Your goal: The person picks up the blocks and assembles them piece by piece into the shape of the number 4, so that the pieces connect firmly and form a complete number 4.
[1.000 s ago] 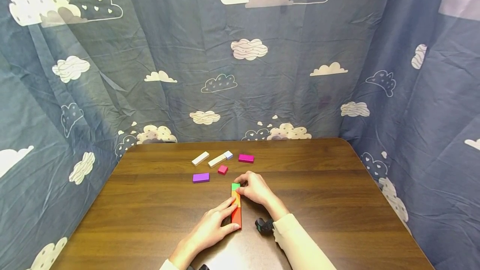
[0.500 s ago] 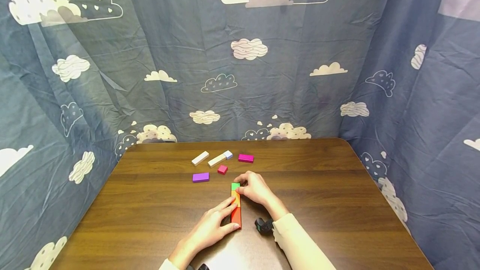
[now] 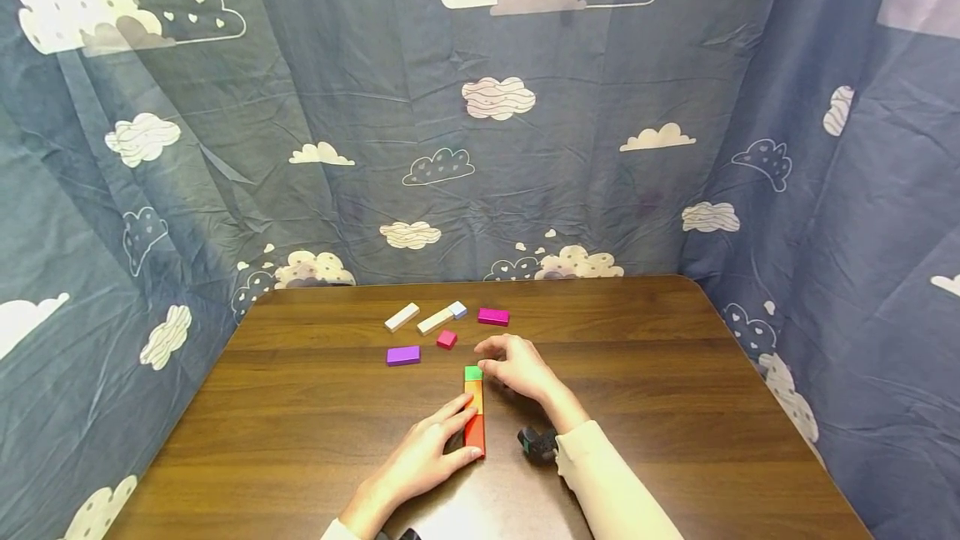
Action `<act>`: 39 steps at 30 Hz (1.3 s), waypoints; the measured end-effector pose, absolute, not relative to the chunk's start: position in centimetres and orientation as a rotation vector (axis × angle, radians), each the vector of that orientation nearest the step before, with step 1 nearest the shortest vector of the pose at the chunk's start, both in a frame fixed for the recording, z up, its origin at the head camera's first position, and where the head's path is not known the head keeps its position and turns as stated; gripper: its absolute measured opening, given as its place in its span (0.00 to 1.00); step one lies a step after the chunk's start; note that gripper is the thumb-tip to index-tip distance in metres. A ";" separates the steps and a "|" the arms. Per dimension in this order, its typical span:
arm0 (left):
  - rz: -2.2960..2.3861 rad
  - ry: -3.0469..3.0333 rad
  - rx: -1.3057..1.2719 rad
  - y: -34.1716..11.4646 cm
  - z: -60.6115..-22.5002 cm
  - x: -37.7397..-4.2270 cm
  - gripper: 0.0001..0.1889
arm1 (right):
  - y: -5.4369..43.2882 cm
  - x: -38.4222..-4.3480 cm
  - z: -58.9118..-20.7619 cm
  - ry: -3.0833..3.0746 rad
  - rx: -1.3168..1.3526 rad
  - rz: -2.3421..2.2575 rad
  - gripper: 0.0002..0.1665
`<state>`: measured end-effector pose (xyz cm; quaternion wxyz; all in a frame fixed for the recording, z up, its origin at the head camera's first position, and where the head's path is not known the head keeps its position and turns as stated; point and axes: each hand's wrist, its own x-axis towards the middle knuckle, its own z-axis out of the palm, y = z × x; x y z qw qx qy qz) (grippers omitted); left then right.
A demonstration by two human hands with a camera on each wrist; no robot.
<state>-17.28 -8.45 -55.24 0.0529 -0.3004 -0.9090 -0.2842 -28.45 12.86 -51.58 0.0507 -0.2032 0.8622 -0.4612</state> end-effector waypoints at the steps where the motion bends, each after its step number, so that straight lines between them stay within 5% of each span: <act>1: -0.865 -2.761 -0.914 -8.4 -55.2 -17.2 0.33 | 13.0 -28.5 -51.3 2.617 -0.606 -1.415 0.18; 15: -0.878 -2.741 -0.903 -8.5 -55.3 -17.1 0.32 | 13.5 -32.3 -48.1 2.962 -0.742 -1.172 0.14; 39: -0.893 -2.726 -0.902 -8.3 -55.2 -16.9 0.33 | 13.1 -37.0 -49.5 3.114 -0.641 -0.846 0.22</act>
